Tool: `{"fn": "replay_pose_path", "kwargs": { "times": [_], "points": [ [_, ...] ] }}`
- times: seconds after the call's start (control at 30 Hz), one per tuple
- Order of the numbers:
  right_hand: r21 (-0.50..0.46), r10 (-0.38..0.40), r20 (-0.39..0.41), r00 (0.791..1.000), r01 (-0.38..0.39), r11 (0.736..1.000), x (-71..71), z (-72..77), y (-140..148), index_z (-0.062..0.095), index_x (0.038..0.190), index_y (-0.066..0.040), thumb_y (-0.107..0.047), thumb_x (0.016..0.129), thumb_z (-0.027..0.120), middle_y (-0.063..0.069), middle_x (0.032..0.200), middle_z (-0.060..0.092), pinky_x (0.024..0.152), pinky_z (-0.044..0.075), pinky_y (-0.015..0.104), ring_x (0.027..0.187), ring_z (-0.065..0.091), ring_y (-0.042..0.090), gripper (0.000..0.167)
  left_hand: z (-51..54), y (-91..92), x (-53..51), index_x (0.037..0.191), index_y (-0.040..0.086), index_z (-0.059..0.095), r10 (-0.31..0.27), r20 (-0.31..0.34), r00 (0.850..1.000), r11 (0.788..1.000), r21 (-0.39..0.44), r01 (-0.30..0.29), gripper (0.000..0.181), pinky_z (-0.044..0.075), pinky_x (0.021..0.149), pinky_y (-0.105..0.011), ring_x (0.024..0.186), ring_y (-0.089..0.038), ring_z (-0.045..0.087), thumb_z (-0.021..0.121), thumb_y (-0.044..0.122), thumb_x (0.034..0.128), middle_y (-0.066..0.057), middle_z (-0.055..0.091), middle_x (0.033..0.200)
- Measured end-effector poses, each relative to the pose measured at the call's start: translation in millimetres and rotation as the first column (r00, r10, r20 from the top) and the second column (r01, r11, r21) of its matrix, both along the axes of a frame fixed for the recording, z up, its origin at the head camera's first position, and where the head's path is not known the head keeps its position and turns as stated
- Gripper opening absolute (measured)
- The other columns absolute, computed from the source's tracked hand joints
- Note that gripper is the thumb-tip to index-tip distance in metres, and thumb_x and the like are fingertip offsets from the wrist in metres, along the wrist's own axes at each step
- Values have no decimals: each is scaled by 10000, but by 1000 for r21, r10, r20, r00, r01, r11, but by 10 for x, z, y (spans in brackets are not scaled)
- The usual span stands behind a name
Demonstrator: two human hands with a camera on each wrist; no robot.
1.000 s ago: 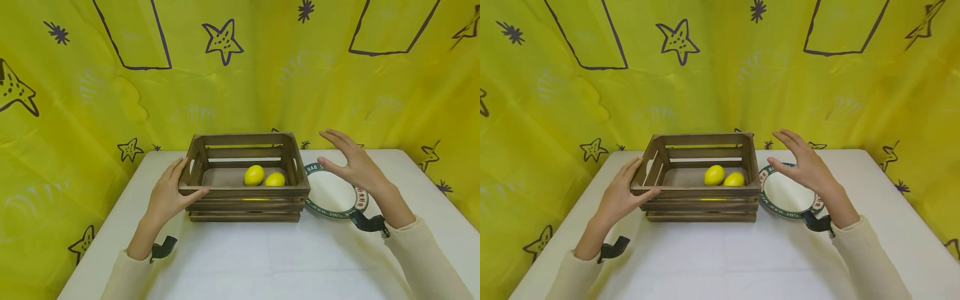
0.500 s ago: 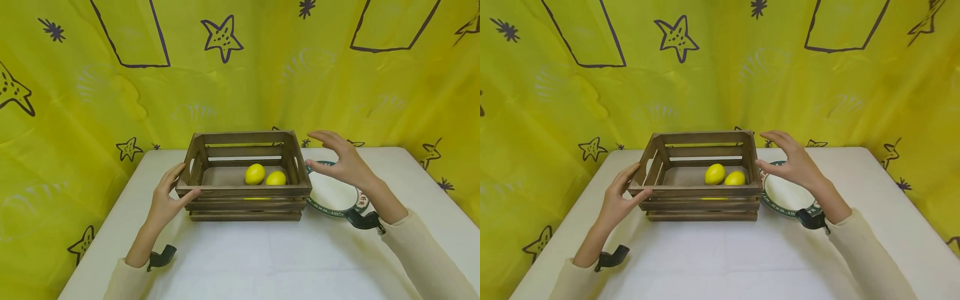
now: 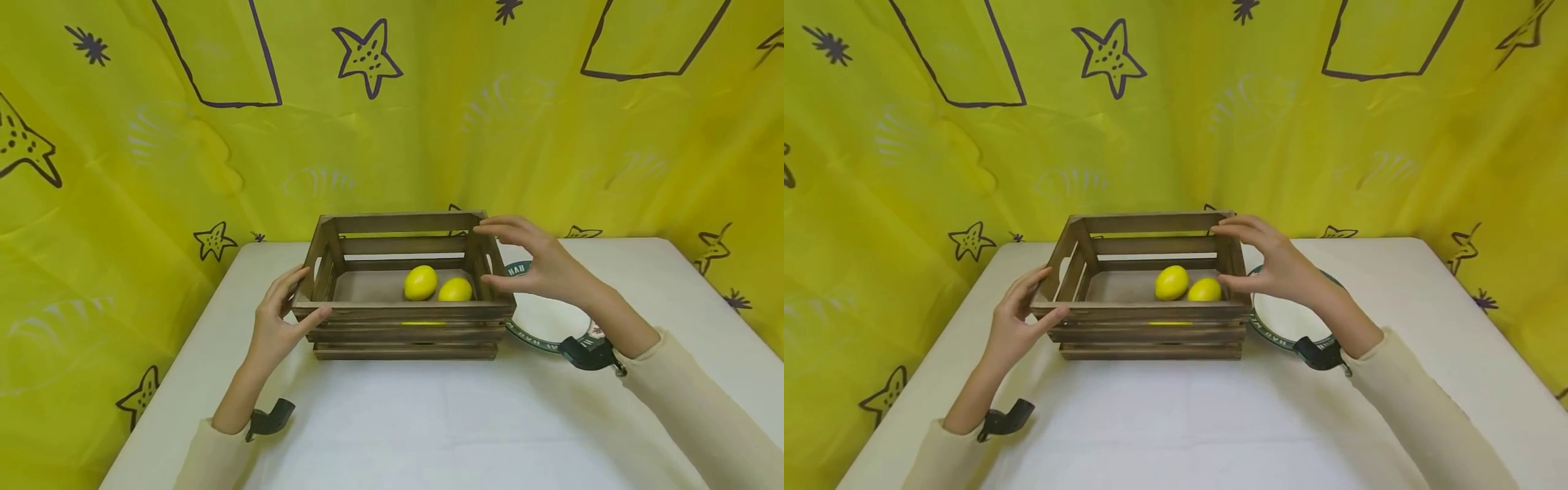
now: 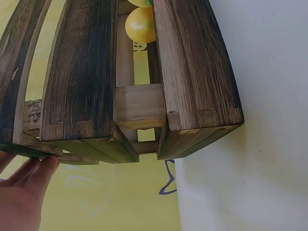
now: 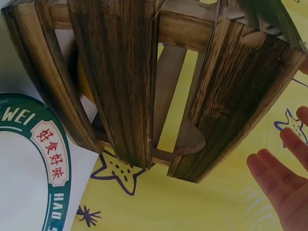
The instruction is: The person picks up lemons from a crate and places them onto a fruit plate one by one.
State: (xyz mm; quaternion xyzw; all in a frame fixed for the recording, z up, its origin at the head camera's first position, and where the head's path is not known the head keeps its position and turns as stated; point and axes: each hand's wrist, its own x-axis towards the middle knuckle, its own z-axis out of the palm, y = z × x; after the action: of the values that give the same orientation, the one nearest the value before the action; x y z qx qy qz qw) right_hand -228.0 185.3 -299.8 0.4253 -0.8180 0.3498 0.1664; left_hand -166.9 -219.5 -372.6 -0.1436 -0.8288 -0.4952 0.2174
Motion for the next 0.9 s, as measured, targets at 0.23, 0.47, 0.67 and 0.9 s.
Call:
{"fn": "replay_pose_path", "kwargs": {
  "times": [0.23, 0.47, 0.67, 0.9],
  "points": [
    [-18, 143, 141, 980, -142, 990, -82, -17, -79, 554, 1322, 5, 70, 716, 798, 135, 1367, 502, 955, 452, 179, 1190, 488, 20, 657, 13, 24, 10, 1393, 81, 526, -5, 19, 1000, 1000, 12, 5, 671, 395, 912, -63, 1261, -278, 484, 795, 20, 782, -97, 448, 1463],
    [0, 187, 170, 968, -190, 982, -153, -61, -136, 584, 1287, 2, 65, 742, 784, 169, 1346, 509, 944, 461, 182, 1151, 509, 27, 584, 10, 20, 25, 1401, 83, 516, 10, 24, 1000, 1000, -2, -10, 693, 396, 920, -73, 1285, -295, 482, 805, 33, 773, -100, 437, 1476],
    [63, 195, 150, 969, -206, 976, -199, -62, -187, 605, 1277, -44, 17, 745, 801, 190, 1327, 520, 869, 466, 182, 1123, 529, 117, 570, 4, 14, 21, 1409, 90, 509, 7, 23, 1000, 1000, -4, -7, 700, 383, 931, -67, 1301, -307, 470, 805, 45, 776, -97, 428, 1485],
    [94, 246, 159, 956, -263, 960, -271, -42, -275, 638, 1233, -58, -6, 759, 804, 111, 1289, 580, 857, 507, 234, 1137, 518, 85, 506, -9, 23, 14, 1407, 98, 511, 7, 10, 1000, 1000, -1, -7, 701, 378, 947, -77, 1321, -293, 458, 805, 35, 773, -80, 433, 1485]
  ]
}}
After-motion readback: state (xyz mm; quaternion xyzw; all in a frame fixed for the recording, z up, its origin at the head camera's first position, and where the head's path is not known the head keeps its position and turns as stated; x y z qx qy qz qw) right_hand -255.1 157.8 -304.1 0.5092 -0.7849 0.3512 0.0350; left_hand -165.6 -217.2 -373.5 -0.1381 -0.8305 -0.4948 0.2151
